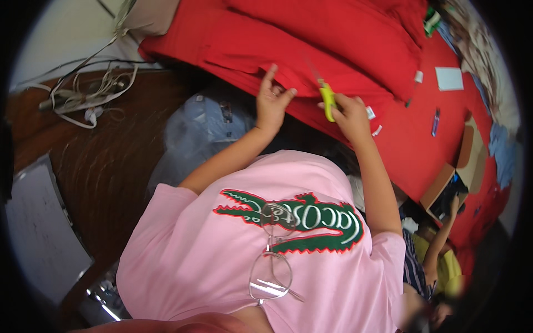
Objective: The person repeatedly uses yellow-handled scissors to cut small white tags from the edges of a red fabric garment laid on a table. The person adjusts the fabric between cuts and places the scissors down after each cut.
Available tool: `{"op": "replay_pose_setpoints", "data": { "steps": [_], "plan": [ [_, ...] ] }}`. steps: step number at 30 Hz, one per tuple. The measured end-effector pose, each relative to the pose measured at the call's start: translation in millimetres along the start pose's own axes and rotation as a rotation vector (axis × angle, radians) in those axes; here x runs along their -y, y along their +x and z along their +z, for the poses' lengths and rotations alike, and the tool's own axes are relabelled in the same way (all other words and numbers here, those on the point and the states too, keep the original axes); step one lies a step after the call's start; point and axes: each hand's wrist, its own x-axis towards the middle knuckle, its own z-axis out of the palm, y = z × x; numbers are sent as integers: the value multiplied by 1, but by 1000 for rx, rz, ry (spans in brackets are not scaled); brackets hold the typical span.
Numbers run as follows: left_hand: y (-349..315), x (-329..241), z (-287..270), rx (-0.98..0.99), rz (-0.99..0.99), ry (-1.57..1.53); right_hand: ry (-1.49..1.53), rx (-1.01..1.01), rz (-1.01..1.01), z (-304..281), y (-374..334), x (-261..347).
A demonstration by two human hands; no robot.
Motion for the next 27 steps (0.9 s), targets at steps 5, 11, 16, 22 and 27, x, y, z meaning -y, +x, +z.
{"op": "replay_pose_setpoints", "data": {
  "steps": [5, 11, 16, 22, 27],
  "plan": [
    [-21, 25, -46, 96, -254, 76, -308, -373, -140, 18, -28, -27],
    [7, 1, -80, 32, -182, -50, -143, -500, 152, 30, -68, -68],
    [49, -20, -113, -186, -37, -128, -150, -518, 330, 9, -95, -90],
    [88, -41, -144, -293, 41, -87, -52, -534, 483, 12, -132, -136],
    [105, -44, -166, -327, -2, -88, 51, -620, 479, 34, -148, -160]
  ]
}}
